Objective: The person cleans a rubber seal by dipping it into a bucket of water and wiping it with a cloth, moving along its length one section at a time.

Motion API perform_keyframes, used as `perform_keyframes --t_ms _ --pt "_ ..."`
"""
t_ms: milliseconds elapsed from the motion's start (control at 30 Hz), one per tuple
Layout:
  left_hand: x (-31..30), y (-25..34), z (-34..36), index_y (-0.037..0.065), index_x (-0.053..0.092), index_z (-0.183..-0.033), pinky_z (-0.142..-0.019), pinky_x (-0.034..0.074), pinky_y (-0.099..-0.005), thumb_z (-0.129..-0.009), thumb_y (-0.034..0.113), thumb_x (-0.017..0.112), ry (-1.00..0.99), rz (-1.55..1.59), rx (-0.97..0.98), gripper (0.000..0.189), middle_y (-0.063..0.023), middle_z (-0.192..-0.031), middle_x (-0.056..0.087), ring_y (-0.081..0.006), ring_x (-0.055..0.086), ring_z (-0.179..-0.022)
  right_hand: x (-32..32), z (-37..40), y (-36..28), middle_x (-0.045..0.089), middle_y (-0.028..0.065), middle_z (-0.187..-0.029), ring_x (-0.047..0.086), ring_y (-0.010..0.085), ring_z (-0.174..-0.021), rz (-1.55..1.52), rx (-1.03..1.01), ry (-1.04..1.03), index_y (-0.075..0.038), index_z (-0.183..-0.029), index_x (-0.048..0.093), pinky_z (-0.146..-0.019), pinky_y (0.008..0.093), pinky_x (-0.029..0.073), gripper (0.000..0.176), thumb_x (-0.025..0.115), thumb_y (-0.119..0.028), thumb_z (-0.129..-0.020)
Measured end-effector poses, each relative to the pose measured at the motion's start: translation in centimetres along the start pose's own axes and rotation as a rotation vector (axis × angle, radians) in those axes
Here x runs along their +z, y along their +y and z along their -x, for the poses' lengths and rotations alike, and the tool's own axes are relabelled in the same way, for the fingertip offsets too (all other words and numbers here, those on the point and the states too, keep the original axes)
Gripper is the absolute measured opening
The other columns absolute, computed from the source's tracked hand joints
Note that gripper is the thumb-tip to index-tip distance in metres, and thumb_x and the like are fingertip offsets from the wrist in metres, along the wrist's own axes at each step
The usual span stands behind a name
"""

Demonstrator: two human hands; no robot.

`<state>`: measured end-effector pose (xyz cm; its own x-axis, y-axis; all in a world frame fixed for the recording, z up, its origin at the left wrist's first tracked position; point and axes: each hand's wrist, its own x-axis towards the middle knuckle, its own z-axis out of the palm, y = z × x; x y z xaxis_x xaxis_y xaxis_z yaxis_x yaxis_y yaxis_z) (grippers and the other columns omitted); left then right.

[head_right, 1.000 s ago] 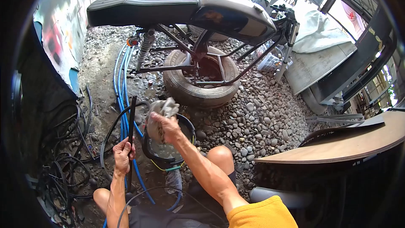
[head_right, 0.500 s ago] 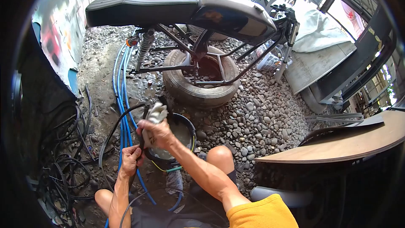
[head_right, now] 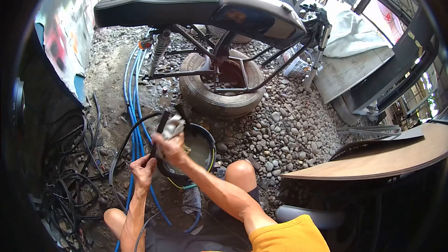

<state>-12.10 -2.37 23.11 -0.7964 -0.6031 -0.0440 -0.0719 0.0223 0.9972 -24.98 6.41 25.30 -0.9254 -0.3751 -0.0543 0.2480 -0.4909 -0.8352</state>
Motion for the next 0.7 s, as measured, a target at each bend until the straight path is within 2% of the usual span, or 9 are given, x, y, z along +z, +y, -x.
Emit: perform_keyframes --t_ms 33,133,233,333,467,500,600,633,700 --pt "0.4 -0.4 -0.2 -0.004 0.074 -0.105 -0.060 0.046 -0.0269 -0.086 0.006 0.074 0.062 -0.061 0.095 0.021 -0.0048 -0.079 0.071 -0.0096 0.060 -0.066 -0.5 0.8 2.4 0.062 -0.0005 -0.069 0.056 0.0091 -0.057 0.202 -0.025 0.070 -0.006 -0.076 0.061 -0.051 0.0276 0.047 0.022 0.082 -0.012 -0.076" --pt "0.8 0.7 0.1 -0.004 0.073 -0.107 -0.072 0.052 -0.0337 -0.083 0.003 0.074 0.167 -0.254 0.250 0.025 -0.0142 -0.087 0.073 -0.0215 0.069 -0.076 1.0 2.2 1.7 0.062 -0.0002 -0.068 0.055 0.0087 -0.055 0.269 0.088 0.149 -0.005 -0.073 0.061 -0.047 0.0281 0.044 0.022 0.082 -0.012 -0.075" --pt "0.8 2.5 -0.1 -0.002 0.073 -0.108 -0.073 0.053 -0.0360 -0.083 0.004 0.074 0.181 -0.376 0.354 0.025 -0.0176 -0.090 0.072 -0.0302 0.069 -0.079 1.1 0.8 1.2 0.064 0.0019 -0.066 0.057 0.0094 -0.050 0.029 0.161 0.123 -0.004 -0.069 0.064 -0.044 0.0254 0.043 0.017 0.079 -0.008 -0.077" --pt "0.7 2.2 -0.3 -0.003 0.072 -0.109 -0.072 0.054 -0.0347 -0.084 0.003 0.074 0.187 -0.543 0.468 0.026 -0.0176 -0.092 0.073 -0.0266 0.071 -0.079 1.4 0.3 0.1 0.066 0.0022 -0.068 0.059 0.0093 -0.053 0.050 0.124 0.231 -0.003 -0.074 0.065 -0.047 0.0253 0.045 0.014 0.078 -0.006 -0.077" --pt "0.6 1.6 -0.3 -0.004 0.072 -0.107 -0.069 0.054 -0.0365 -0.083 0.005 0.075 0.124 -0.609 0.509 0.027 -0.0188 -0.087 0.071 -0.0302 0.070 -0.076 0.8 -0.2 0.1 0.066 0.0049 -0.070 0.063 0.0130 -0.056 -0.031 0.142 0.238 -0.001 -0.077 0.063 -0.051 0.0270 0.051 0.012 0.075 -0.001 -0.080" --pt "0.7 1.6 -0.6 -0.005 0.072 -0.106 -0.064 0.052 -0.0342 -0.085 0.009 0.074 0.097 -0.559 0.540 0.024 -0.0139 -0.084 0.072 -0.0242 0.068 -0.069 0.7 -0.3 0.0 0.067 0.0086 -0.069 0.065 0.0169 -0.057 -0.094 0.171 0.219 0.001 -0.079 0.063 -0.051 0.0303 0.054 0.009 0.071 0.001 -0.082" --pt "0.1 1.2 -0.8 -0.004 0.070 -0.109 -0.062 0.052 -0.0348 -0.091 0.015 0.071 -0.076 -0.260 0.158 0.027 -0.0122 -0.085 0.072 -0.0189 0.066 -0.065 0.6 -0.4 -0.5 0.066 0.0108 -0.068 0.066 0.0195 -0.056 -0.154 0.200 0.170 0.003 -0.079 0.062 -0.051 0.0331 0.056 0.008 0.069 0.002 -0.083" --pt "-0.7 1.1 -1.0 -0.002 0.070 -0.110 -0.056 0.047 -0.0266 -0.096 0.019 0.067 -0.207 -0.162 -0.030 0.025 -0.0046 -0.078 0.069 -0.0086 0.059 -0.060 0.5 -0.4 -0.8 0.066 0.0118 -0.068 0.066 0.0220 -0.056 -0.138 0.172 0.120 0.004 -0.081 0.061 -0.052 0.0354 0.058 0.007 0.068 0.003 -0.083" --pt "-1.9 1.1 -1.1 0.001 0.071 -0.110 -0.053 0.043 -0.0224 -0.098 0.019 0.064 -0.329 0.085 -0.221 0.023 -0.0015 -0.074 0.066 -0.0058 0.056 -0.059 0.2 -1.1 -1.3 0.066 0.0122 -0.069 0.066 0.0231 -0.056 -0.139 0.169 0.108 0.004 -0.082 0.061 -0.053 0.0369 0.059 0.007 0.067 0.002 -0.083"
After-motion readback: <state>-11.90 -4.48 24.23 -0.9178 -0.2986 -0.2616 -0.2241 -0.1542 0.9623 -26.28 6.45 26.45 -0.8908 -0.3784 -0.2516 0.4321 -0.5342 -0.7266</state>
